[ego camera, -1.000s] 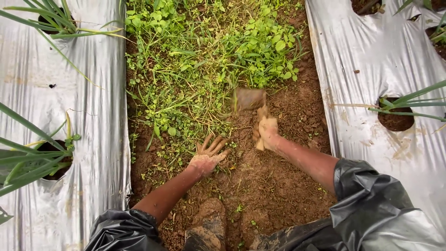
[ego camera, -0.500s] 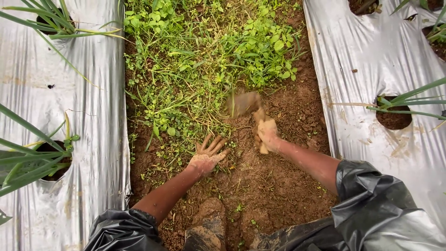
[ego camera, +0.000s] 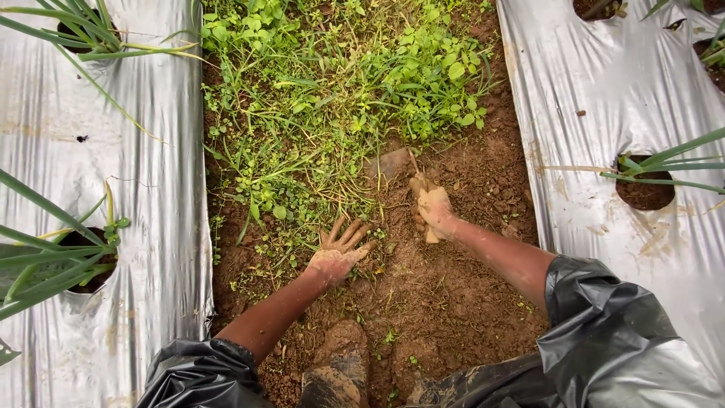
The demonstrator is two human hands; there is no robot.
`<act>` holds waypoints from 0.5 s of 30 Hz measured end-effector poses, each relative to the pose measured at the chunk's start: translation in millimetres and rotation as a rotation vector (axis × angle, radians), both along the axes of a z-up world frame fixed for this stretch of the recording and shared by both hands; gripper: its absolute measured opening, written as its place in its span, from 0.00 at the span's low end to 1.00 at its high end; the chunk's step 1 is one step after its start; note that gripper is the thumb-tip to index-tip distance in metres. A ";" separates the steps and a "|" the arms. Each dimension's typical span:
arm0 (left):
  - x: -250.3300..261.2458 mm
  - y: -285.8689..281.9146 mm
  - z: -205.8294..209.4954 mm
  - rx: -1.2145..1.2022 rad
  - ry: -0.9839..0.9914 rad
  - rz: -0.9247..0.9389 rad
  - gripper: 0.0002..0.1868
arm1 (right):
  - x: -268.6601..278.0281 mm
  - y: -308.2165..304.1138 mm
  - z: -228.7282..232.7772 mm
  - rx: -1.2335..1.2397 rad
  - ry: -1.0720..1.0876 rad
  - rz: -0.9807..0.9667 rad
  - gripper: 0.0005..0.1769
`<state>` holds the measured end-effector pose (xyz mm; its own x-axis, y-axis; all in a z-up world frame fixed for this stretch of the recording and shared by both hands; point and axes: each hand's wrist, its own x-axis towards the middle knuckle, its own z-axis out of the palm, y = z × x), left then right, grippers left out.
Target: The person removes weeds by hand from the soil between two raised garden beds covered in plastic mulch. They then use a small hand hoe to loosen the soil and clear remaining weeds from the pathway.
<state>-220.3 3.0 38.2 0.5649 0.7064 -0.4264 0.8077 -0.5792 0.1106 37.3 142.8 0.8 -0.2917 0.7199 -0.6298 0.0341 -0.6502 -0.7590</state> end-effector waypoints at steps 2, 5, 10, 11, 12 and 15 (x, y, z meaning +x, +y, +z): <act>-0.9 1.2 3.1 0.006 0.028 -0.007 0.41 | -9.6 1.2 23.2 0.055 -0.023 -0.061 0.18; 0.7 -0.5 9.6 -0.023 0.017 0.008 0.41 | -17.3 10.2 30.1 0.121 0.003 -0.150 0.17; 0.0 -1.7 1.2 -0.015 -0.018 0.001 0.41 | 15.5 0.8 -23.0 -0.090 0.259 0.163 0.17; -1.5 -1.5 3.0 -0.001 -0.026 -0.003 0.40 | 1.3 -11.3 7.3 -0.065 -0.042 0.039 0.22; 0.5 1.0 2.2 0.001 -0.026 -0.001 0.40 | 0.8 -4.6 2.9 -0.062 -0.042 0.040 0.22; 3.7 -1.0 -3.8 0.009 -0.006 0.001 0.40 | -4.5 1.4 10.4 0.020 0.023 -0.023 0.22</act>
<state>-216.7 2.0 34.5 0.5663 0.7109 -0.4172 0.8079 -0.5789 0.1102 32.8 144.2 11.1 -0.2888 0.7391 -0.6085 0.0015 -0.6353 -0.7723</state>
